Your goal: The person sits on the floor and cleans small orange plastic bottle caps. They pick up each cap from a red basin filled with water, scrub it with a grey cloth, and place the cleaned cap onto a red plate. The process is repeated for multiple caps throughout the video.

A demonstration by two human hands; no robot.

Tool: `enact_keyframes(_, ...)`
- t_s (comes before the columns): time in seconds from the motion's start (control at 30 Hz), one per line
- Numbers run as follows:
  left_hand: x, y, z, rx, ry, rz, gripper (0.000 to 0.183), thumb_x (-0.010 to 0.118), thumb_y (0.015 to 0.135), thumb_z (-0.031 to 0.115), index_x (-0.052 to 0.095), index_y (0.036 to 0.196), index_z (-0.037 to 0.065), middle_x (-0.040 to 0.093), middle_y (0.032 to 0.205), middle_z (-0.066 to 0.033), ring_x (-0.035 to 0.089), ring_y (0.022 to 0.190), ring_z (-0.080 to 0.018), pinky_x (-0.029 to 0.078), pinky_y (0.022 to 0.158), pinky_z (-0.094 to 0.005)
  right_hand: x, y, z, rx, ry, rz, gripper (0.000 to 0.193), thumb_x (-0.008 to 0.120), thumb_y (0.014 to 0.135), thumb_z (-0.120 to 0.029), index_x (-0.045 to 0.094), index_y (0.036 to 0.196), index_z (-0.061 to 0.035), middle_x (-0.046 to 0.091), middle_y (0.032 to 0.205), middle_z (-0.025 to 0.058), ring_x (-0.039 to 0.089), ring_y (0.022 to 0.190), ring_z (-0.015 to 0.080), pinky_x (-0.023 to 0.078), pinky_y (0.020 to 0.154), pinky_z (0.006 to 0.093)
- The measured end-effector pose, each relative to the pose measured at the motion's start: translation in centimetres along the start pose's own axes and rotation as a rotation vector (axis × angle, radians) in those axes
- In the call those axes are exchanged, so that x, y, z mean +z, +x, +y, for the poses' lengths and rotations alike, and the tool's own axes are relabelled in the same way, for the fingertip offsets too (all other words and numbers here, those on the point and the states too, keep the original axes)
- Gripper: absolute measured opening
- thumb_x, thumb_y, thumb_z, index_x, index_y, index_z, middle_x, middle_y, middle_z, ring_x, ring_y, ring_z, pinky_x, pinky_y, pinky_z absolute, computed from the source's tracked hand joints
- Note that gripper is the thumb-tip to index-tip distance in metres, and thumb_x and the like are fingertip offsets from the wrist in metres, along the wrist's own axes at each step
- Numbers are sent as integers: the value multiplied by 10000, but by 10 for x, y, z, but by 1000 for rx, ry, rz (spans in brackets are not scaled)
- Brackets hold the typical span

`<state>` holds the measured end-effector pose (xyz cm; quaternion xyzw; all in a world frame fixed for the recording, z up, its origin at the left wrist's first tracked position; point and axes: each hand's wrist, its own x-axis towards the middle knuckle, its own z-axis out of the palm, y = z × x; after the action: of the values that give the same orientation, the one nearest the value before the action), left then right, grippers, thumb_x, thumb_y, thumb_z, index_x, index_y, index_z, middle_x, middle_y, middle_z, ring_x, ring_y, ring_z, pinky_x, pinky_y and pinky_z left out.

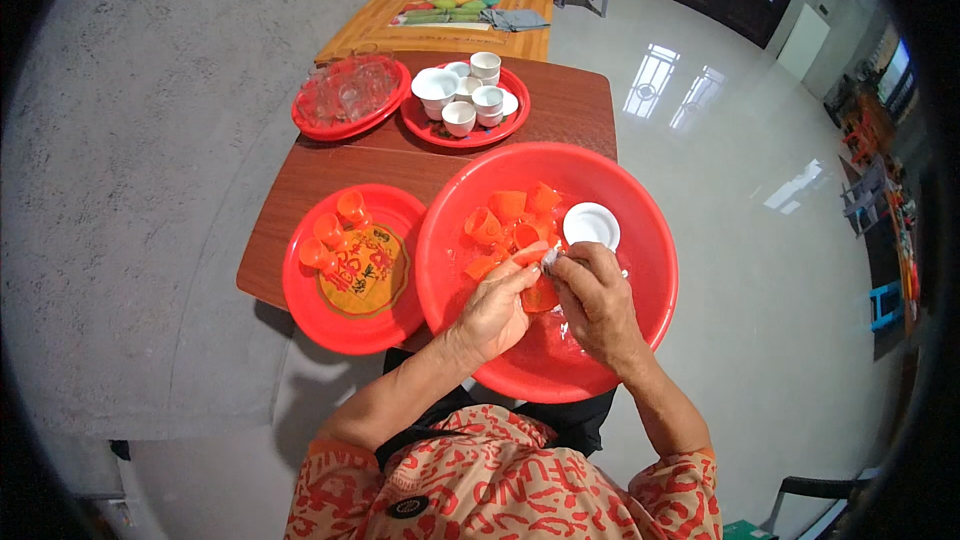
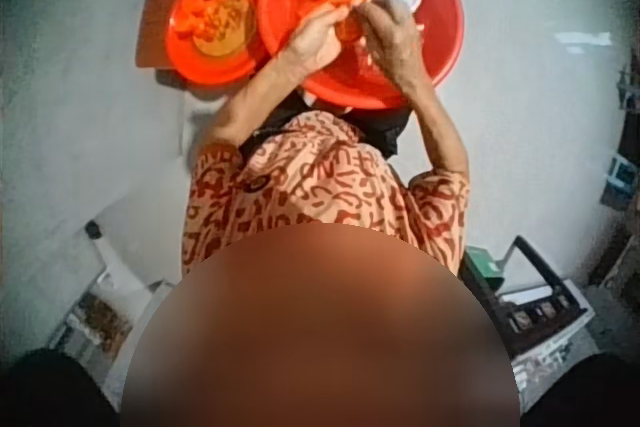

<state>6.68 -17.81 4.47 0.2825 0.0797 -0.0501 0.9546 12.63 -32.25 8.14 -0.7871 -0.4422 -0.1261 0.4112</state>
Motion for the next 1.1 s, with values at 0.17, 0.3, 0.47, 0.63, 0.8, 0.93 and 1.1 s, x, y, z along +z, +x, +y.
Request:
enact_keyframes(0.17,2,-1,2,-15,149,-51,470,447,959,72,340,1411,0,442,1376,-98,426,1279,-161,340,1084,-333,-3,-4,12,-22,-106,-93,300,643,711,43,649,1004,-21,554,968,118,574,850,285,518,699,379)
enact_keyframes(0.3,3,-1,-5,69,406,-68,459,502,938,57,372,1377,26,472,1303,-64,454,1199,-115,368,1029,-297,-19,-2,27,122,-303,-341,258,666,766,-17,685,1019,-64,561,998,118,601,884,279,539,727,362)
enact_keyframes(0.47,-4,2,-4,132,521,79,263,558,921,62,479,1171,48,530,1133,-28,515,1046,-92,420,932,-261,-13,-20,55,197,-740,-743,171,581,818,-95,650,963,-35,545,1023,179,601,911,333,552,741,418)
enact_keyframes(0.63,-8,4,-5,250,759,221,236,549,911,44,504,1141,70,546,1073,-3,521,940,-73,442,848,-247,-30,-3,50,299,-252,-847,209,604,807,-73,630,1011,-34,566,987,207,617,898,350,530,790,409)
enact_keyframes(0.8,-10,3,-8,365,1039,183,264,514,857,-33,502,1106,53,532,1021,-36,514,948,-138,425,861,-287,-37,7,1,137,158,-282,290,637,778,6,627,1065,-35,552,975,168,619,862,344,524,748,411)
enact_keyframes(0.93,5,-4,-6,448,1223,77,329,491,791,-78,491,1105,18,480,1052,-138,496,1044,-273,398,937,-361,-24,13,-7,56,95,-263,283,631,775,33,626,1053,-18,558,1002,162,630,836,341,531,722,411)
enact_keyframes(1.1,7,-4,-6,487,1283,54,337,533,807,-55,476,1135,0,465,1076,-168,493,1068,-312,397,958,-383,-25,13,9,128,58,-148,186,617,789,19,647,971,-5,571,922,153,624,801,339,527,711,415)
